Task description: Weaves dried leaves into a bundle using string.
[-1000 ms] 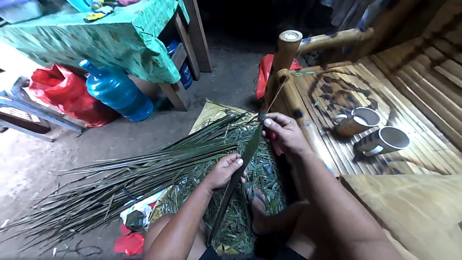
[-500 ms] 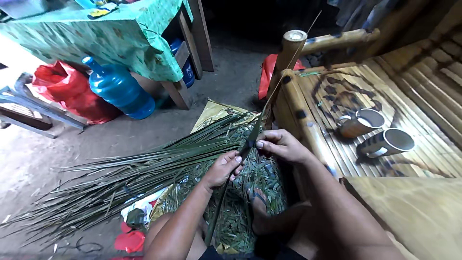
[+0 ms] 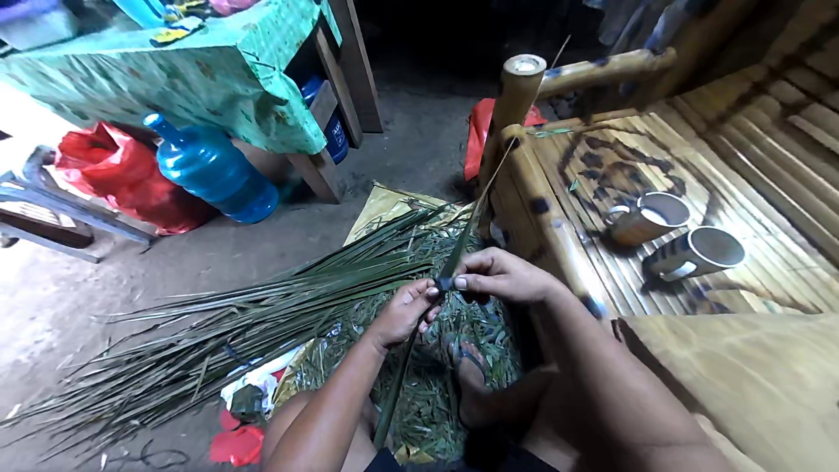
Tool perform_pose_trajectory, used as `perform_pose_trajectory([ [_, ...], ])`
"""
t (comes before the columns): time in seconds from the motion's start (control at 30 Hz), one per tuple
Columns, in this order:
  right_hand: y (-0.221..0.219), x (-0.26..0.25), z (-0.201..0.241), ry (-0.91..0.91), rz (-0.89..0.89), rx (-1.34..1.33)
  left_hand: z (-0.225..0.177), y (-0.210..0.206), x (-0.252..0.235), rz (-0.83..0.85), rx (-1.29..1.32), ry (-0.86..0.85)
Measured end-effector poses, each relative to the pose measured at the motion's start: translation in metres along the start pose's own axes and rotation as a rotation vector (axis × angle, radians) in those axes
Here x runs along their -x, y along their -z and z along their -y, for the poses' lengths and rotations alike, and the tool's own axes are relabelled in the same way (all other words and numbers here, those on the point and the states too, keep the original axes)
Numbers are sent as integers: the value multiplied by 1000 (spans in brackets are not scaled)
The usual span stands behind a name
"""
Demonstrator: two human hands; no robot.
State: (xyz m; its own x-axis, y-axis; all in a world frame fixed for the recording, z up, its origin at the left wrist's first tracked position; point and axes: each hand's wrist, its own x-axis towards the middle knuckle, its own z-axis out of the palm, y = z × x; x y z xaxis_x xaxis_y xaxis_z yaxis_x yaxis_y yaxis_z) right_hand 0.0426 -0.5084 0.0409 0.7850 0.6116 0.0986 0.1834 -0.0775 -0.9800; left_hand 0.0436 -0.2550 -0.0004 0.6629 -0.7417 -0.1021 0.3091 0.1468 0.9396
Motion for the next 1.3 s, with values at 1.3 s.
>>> perform_pose_trajectory([
  [1.3, 50, 24, 24, -5, -858, -221, 2, -7, 9, -96, -574, 30],
])
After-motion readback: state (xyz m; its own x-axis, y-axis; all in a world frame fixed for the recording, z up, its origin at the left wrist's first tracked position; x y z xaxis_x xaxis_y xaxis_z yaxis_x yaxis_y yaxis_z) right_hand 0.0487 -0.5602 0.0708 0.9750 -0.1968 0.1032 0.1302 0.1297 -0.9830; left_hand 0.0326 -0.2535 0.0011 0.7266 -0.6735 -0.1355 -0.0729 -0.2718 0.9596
